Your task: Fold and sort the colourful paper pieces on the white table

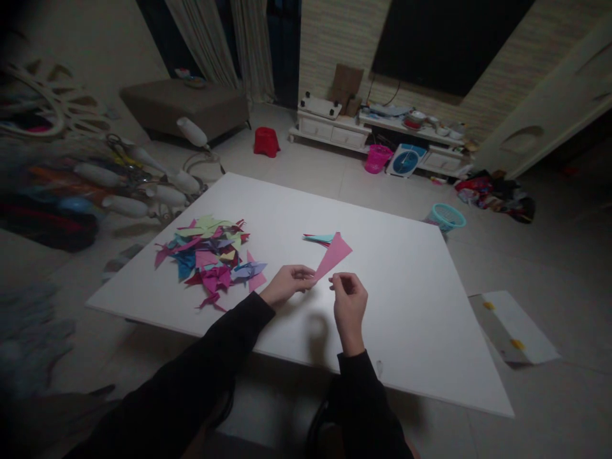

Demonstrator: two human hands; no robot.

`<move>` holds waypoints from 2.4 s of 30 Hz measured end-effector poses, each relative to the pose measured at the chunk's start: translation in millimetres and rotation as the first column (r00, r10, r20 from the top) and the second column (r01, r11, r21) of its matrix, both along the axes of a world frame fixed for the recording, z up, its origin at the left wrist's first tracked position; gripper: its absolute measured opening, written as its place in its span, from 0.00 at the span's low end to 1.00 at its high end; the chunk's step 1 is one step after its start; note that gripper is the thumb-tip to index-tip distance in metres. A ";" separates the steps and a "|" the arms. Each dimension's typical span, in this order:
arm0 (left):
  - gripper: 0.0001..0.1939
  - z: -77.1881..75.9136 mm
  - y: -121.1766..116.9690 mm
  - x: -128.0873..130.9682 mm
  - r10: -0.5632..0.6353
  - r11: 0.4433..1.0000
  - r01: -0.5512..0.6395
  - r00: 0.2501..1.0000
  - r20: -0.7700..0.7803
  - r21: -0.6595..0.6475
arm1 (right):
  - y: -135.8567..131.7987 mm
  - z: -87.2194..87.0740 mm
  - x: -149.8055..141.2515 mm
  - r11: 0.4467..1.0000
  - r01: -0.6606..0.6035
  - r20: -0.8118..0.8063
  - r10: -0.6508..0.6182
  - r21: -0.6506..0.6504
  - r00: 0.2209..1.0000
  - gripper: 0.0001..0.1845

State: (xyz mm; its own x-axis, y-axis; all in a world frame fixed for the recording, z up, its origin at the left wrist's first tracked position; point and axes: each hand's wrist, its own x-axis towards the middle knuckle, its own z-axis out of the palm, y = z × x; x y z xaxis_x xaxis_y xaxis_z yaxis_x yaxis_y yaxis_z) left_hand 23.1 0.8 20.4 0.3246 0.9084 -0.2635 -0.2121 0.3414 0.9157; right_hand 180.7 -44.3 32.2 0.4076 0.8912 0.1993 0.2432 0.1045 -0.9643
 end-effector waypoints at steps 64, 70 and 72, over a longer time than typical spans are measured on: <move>0.16 34.4 -23.1 -51.8 0.102 0.936 0.013 0.946 -0.307 0.351 | 9.6 -8.9 -50.2 0.929 -0.316 0.141 0.345 -0.194 0.928 0.23; 0.20 24.5 -41.9 -32.6 -0.116 0.907 0.236 0.936 -0.332 0.349 | -20.9 -29.0 -69.2 0.950 -0.303 -0.224 0.279 -0.078 0.934 0.36; 0.19 22.9 -45.3 -26.9 -0.124 0.884 0.262 0.929 -0.348 0.387 | -16.0 -32.5 -68.0 0.957 -0.284 -0.240 0.264 -0.053 0.934 0.37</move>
State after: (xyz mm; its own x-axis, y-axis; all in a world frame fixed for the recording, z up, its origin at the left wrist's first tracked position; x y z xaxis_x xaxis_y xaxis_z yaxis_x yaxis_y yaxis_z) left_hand -3.8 -44.5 43.4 0.4714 0.8818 0.0134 0.1300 -0.0845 0.9879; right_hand 112.7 -60.3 -0.3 0.1710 0.9841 0.0484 -0.0103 0.0509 -0.9987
